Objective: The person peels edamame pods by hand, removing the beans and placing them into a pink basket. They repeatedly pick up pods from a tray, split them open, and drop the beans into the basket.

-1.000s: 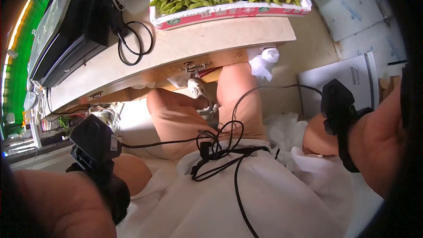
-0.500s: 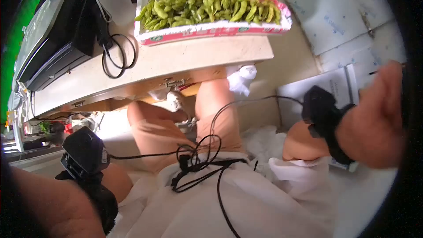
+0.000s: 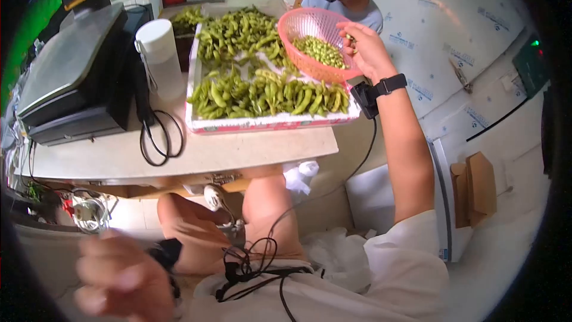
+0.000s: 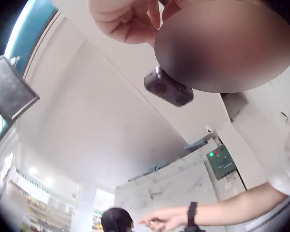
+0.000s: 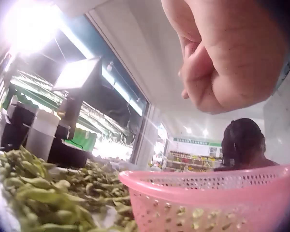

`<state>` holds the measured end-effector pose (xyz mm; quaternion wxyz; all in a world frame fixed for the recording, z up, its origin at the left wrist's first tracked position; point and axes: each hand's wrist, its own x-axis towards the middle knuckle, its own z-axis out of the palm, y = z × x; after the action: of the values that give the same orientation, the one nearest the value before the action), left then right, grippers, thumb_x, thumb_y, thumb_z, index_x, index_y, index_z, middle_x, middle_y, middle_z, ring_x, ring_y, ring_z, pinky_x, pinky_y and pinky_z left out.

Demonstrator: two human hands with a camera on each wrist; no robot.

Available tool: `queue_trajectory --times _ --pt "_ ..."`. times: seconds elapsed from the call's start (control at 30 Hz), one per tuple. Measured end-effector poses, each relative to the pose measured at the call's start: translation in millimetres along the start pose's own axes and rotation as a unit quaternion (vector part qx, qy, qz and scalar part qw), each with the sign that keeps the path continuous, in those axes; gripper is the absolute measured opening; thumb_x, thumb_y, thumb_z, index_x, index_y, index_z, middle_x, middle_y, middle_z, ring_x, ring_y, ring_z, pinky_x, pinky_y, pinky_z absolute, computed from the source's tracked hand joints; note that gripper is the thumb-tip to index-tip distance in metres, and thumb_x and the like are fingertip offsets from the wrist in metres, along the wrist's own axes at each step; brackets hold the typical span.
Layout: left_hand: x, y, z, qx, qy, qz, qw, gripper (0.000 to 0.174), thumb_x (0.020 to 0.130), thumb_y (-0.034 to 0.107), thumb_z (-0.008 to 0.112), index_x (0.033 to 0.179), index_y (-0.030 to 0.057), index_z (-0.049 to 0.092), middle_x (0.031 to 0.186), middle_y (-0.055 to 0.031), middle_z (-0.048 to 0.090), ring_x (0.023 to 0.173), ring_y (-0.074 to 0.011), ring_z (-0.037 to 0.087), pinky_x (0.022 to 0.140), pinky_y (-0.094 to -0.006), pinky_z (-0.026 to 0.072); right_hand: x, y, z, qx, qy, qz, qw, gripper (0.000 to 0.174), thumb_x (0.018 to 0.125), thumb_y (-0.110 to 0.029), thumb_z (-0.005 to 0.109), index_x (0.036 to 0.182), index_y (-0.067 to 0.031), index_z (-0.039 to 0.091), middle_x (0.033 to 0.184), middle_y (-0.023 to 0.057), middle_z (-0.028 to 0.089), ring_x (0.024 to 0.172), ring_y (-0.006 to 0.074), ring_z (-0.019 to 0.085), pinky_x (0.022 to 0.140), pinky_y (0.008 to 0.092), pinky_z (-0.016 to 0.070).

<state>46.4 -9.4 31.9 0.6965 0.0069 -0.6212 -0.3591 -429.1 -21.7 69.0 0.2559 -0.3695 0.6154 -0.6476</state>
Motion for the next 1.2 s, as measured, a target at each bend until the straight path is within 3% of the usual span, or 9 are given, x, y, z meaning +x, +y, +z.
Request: queue_trajectory --times 0.03,0.1,0.17,0.4,0.6,0.73,0.8,0.93,1.2 --pt "-13 5 1 -0.001 -0.028 -0.114 0.993 0.026 0.087 0.027 0.055 0.104 0.0081 0.048 0.09 -0.0129 0.054 0.083 -0.024 0.046 0.08 -0.0429 0.0373 9 3 -1 -0.025 0.022 0.021 0.999 0.017 0.089 -0.012 0.051 0.1 -0.0009 0.056 0.077 0.0011 0.052 0.061 0.0068 0.046 0.05 0.0182 0.0362" --pt "-35 -13 2 0.086 -0.07 -0.107 0.988 0.014 0.091 0.01 0.046 0.105 0.0056 0.046 0.079 -0.0136 0.061 0.06 -0.0178 0.052 0.057 -0.0287 0.0438 19 3 -1 -0.021 0.04 0.034 0.998 0.018 0.089 -0.015 0.052 0.099 -0.0011 0.056 0.08 0.0013 0.052 0.067 0.0075 0.048 0.056 0.0193 0.0391" --pt "-59 -18 -4 0.044 -0.07 -0.172 0.982 0.023 0.088 0.019 0.051 0.102 0.0013 0.049 0.078 -0.0172 0.056 0.064 -0.0197 0.049 0.054 -0.0275 0.0398 39 15 -17 -0.056 0.051 0.068 0.995 0.033 0.092 -0.028 0.05 0.104 0.0014 0.056 0.094 0.0066 0.057 0.084 0.0126 0.053 0.077 0.0266 0.0437" --pt "-95 -10 -22 0.062 -0.001 -0.275 0.96 0.019 0.089 0.012 0.047 0.1 -0.002 0.051 0.08 -0.0183 0.058 0.06 -0.0179 0.05 0.053 -0.0274 0.0413 57 26 -19 -0.136 0.039 0.047 0.989 0.055 0.094 -0.041 0.038 0.12 0.0064 0.049 0.119 0.0165 0.054 0.114 0.0245 0.047 0.1 0.0336 0.0316" --pt "-99 -11 -35 0.067 0.013 -0.265 0.962 0.018 0.089 0.011 0.047 0.1 -0.0022 0.051 0.08 -0.0186 0.059 0.061 -0.019 0.052 0.052 -0.0271 0.0415 48 19 8 -0.268 0.09 0.028 0.959 0.052 0.092 -0.041 0.044 0.115 0.0043 0.055 0.115 0.0139 0.057 0.11 0.0188 0.05 0.093 0.0303 0.0364" --pt "-101 -15 -40 0.068 0.015 -0.267 0.961 0.016 0.088 0.005 0.045 0.101 -0.0023 0.051 0.08 -0.0189 0.058 0.059 -0.0186 0.052 0.051 -0.0265 0.0417 30 -17 68 -0.406 -0.07 -0.05 0.91 0.05 0.084 -0.032 0.06 0.116 0.0059 0.053 0.116 0.0177 0.057 0.103 0.0234 0.056 0.087 0.0318 0.0427" --pt "-101 -17 -39 0.063 0.013 -0.266 0.962 0.016 0.088 0.004 0.044 0.1 -0.0024 0.051 0.078 -0.0186 0.058 0.058 -0.0186 0.052 0.051 -0.0266 0.042 27 -27 101 -0.555 -0.21 -0.165 0.788 0.048 0.081 -0.031 0.062 0.115 0.0017 0.054 0.115 0.0157 0.056 0.107 0.0242 0.053 0.092 0.0317 0.0399" --pt "-100 -19 -41 0.07 0.014 -0.268 0.961 0.016 0.089 0.005 0.043 0.1 -0.0027 0.05 0.075 -0.0183 0.058 0.058 -0.0193 0.053 0.052 -0.0274 0.0425 47 -25 165 -0.627 -0.281 -0.176 0.705 0.066 0.073 -0.039 0.066 0.122 -0.0003 0.048 0.119 0.0234 0.05 0.106 0.0344 0.052 0.092 0.0379 0.0407" --pt "-101 -23 -60 0.057 0.065 -0.27 0.959 0.018 0.083 -0.007 0.047 0.098 -0.0063 0.055 0.081 -0.0172 0.06 0.059 -0.0176 0.057 0.056 -0.0253 0.0451 115 26 233 -0.705 -0.295 -0.013 0.644 0.084 0.065 -0.045 0.068 0.131 -0.0021 0.04 0.128 0.0203 0.046 0.107 0.036 0.053 0.09 0.0416 0.043"
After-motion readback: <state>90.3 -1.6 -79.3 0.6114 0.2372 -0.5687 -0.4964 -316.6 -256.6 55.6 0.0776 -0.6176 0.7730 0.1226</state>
